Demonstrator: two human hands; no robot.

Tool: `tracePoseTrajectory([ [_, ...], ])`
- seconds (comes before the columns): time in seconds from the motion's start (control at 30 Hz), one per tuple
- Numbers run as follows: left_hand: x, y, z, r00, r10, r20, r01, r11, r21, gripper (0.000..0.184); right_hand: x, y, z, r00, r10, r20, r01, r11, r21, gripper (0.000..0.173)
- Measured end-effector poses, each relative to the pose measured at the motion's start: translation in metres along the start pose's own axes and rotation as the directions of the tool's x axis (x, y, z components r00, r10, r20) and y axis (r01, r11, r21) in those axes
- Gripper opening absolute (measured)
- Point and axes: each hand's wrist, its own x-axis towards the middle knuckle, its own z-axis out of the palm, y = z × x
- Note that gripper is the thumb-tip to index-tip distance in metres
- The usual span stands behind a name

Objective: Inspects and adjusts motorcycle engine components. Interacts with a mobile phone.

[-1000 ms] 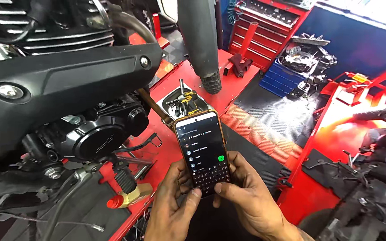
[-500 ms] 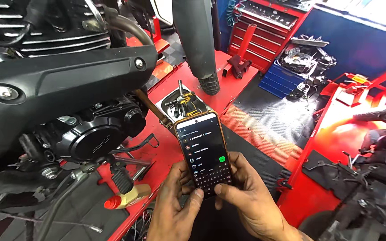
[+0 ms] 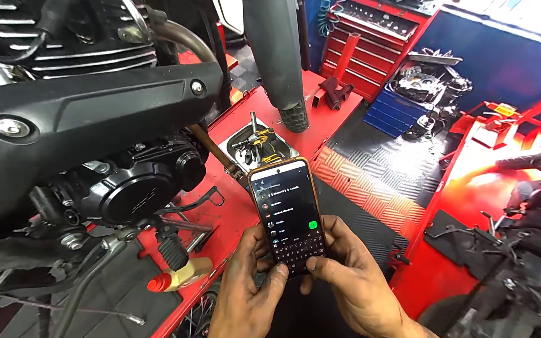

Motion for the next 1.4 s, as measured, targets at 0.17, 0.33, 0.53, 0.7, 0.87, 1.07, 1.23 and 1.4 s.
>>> tracePoseTrajectory([
  [0.17, -0.001, 0.0, -0.001, 1.0, 0.001, 0.011, -0.001, 1.0, 0.006, 0.044, 0.0, 0.001, 0.003, 1.0, 0.006, -0.018, -0.006, 1.0, -0.005, 0.041],
  [0.33, -0.001, 0.0, -0.003, 1.0, -0.018, 0.007, 0.018, 0.999, 0.027, 0.045, -0.001, 0.003, 0.004, 1.0, 0.004, -0.027, -0.005, 1.0, -0.015, 0.043],
  [0.53, -0.001, 0.0, -0.003, 1.0, -0.018, 0.009, 0.017, 0.999, 0.03, 0.043, -0.002, 0.003, 0.004, 0.999, 0.001, -0.032, -0.002, 1.0, -0.005, 0.043],
  [0.7, 0.0, -0.001, -0.002, 1.0, -0.021, 0.015, 0.02, 0.999, 0.029, 0.044, -0.002, 0.003, 0.003, 0.999, 0.002, -0.039, -0.002, 1.0, -0.012, 0.042],
  [0.87, 0.001, -0.002, -0.001, 1.0, -0.02, 0.019, 0.019, 1.0, 0.024, 0.045, -0.002, 0.003, 0.001, 0.999, 0.005, -0.043, -0.006, 1.0, -0.02, 0.042],
  [1.07, 0.004, -0.002, 0.0, 0.999, -0.024, 0.023, 0.024, 1.0, 0.02, 0.044, -0.002, 0.001, 0.0, 0.998, 0.011, -0.062, -0.012, 1.0, -0.018, 0.043],
  [1.23, 0.007, -0.001, 0.002, 0.999, -0.027, 0.027, 0.026, 0.999, 0.028, 0.043, -0.001, -0.001, -0.001, 0.997, 0.019, -0.072, -0.02, 0.999, -0.026, 0.044],
  [1.4, 0.011, -0.001, 0.004, 0.999, -0.014, 0.039, 0.013, 0.999, 0.046, 0.043, 0.0, -0.003, -0.004, 0.997, 0.013, -0.076, -0.016, 0.999, -0.041, 0.044],
])
